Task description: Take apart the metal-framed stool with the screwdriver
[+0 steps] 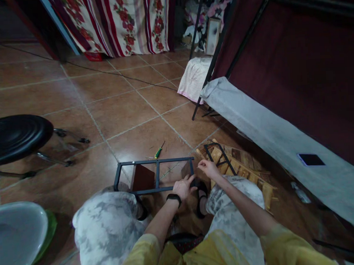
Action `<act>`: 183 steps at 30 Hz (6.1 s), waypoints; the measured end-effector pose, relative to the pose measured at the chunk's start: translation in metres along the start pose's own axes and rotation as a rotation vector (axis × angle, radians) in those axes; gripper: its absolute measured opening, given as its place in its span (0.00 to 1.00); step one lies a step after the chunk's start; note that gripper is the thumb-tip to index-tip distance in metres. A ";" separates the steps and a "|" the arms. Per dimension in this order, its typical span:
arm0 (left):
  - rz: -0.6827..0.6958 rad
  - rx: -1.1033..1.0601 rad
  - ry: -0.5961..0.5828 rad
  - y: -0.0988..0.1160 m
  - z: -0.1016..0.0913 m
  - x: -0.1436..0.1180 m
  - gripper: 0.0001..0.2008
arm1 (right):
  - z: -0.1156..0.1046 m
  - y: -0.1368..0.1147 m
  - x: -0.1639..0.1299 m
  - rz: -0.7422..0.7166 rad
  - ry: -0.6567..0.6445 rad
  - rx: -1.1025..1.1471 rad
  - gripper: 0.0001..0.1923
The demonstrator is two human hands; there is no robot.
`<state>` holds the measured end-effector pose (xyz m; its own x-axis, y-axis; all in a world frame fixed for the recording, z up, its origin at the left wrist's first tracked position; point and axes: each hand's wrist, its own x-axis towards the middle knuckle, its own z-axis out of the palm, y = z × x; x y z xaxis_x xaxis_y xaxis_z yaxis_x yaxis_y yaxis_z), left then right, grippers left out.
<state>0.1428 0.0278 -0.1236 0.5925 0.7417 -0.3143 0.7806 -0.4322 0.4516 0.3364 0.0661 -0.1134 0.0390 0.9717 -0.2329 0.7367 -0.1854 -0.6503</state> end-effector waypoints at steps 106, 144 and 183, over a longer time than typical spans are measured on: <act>0.056 -0.108 0.025 -0.006 0.006 0.003 0.33 | 0.064 -0.033 -0.089 0.166 0.041 -0.605 0.22; 0.064 -0.077 -0.007 -0.003 0.006 0.005 0.34 | 0.056 -0.027 -0.085 -0.034 0.026 -0.729 0.12; 0.072 -0.121 0.020 -0.004 0.009 0.007 0.32 | 0.048 -0.030 -0.081 -0.109 -0.076 -0.778 0.15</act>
<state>0.1456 0.0299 -0.1352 0.6413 0.7216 -0.2609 0.7055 -0.4208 0.5703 0.2782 -0.0136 -0.1098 -0.0859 0.9606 -0.2645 0.9956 0.0929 0.0140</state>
